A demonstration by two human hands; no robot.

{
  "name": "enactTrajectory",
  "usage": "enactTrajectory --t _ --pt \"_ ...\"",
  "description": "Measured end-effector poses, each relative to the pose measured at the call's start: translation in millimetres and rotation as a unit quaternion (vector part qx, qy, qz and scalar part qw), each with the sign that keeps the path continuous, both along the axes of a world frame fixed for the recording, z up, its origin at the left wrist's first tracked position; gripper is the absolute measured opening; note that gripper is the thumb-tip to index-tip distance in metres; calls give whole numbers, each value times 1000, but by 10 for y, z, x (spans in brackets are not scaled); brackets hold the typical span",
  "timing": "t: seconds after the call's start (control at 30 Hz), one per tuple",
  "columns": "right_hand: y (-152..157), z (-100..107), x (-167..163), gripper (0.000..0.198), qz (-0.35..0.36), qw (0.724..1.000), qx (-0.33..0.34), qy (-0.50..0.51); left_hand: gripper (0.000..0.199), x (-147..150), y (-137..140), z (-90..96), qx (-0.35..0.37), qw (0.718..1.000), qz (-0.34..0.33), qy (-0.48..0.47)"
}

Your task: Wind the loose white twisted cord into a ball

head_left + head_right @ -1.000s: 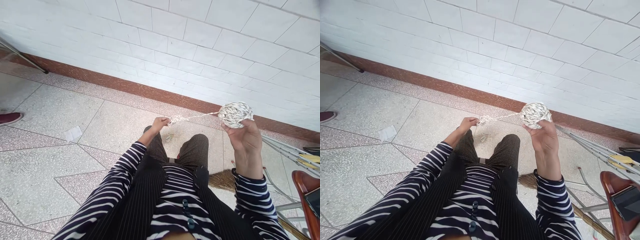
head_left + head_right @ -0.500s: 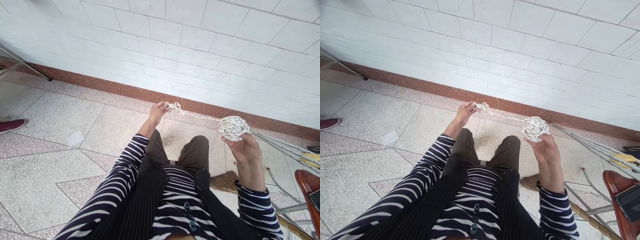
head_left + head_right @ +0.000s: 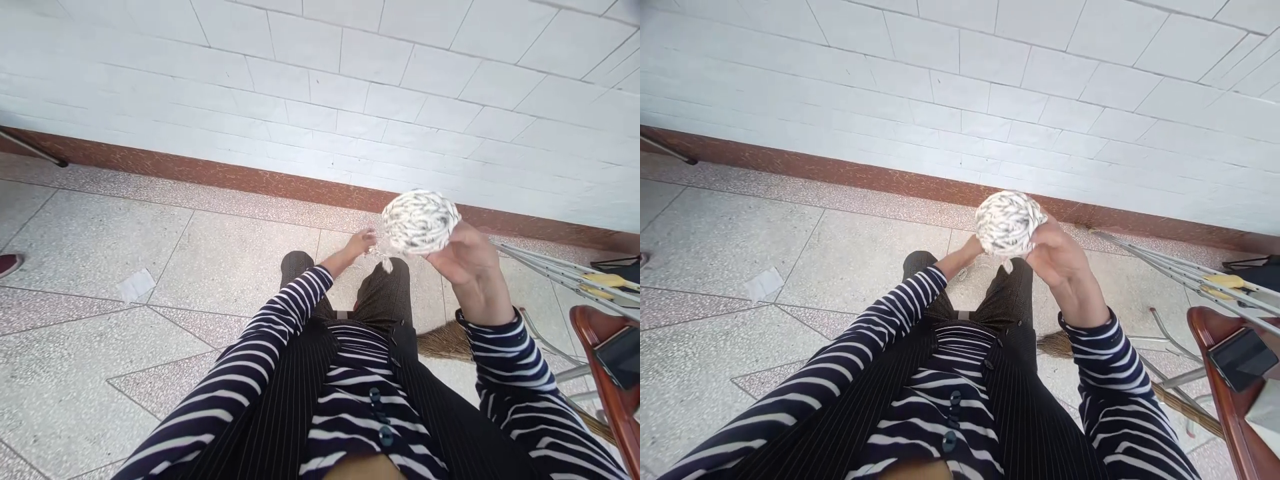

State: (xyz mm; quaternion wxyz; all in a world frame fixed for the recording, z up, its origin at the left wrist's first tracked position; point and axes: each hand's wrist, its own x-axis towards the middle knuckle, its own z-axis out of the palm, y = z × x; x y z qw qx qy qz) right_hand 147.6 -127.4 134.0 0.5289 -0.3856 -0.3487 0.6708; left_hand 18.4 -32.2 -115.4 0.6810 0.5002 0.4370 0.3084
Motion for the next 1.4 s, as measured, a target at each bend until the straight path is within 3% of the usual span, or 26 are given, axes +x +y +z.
enactTrajectory --t 0.13,0.2,0.27,0.37,0.47,0.63,0.8,0.9,1.1,1.23,1.4 --pt "53 -42 58 49 -55 998 -10 -6 34 59 -492 -279 -17 996 -28 85" --pt "23 -108 147 49 -92 996 -19 -11 27 -26 -613 -285 24 995 -32 92" --pt "-18 -182 251 48 -125 992 -24 -12 32 -146 -672 -251 48 995 -30 85" --pt "-68 -269 383 49 -160 987 -25 -6 42 -289 -723 -206 62 995 -46 66" --pt "-106 -309 429 52 -167 985 -35 1 37 -284 -766 -227 51 994 -88 45" --pt "-209 -269 333 51 -113 993 -32 12 47 -35 -734 -288 30 991 -99 83" --pt "-341 -153 251 51 -68 997 -21 17 63 118 -490 -200 85 985 -58 140" --pt "-391 -118 277 52 -72 997 -22 22 62 147 -359 -163 108 980 -72 148" --pt "-462 -165 404 56 -127 990 -47 23 30 237 -378 -181 125 974 -94 163" --pt "-489 -231 591 53 -200 979 -40 15 21 170 -433 -103 103 980 -46 163" --pt "-435 -332 940 36 -335 941 1 54 17 -60 -423 66 51 997 14 56"
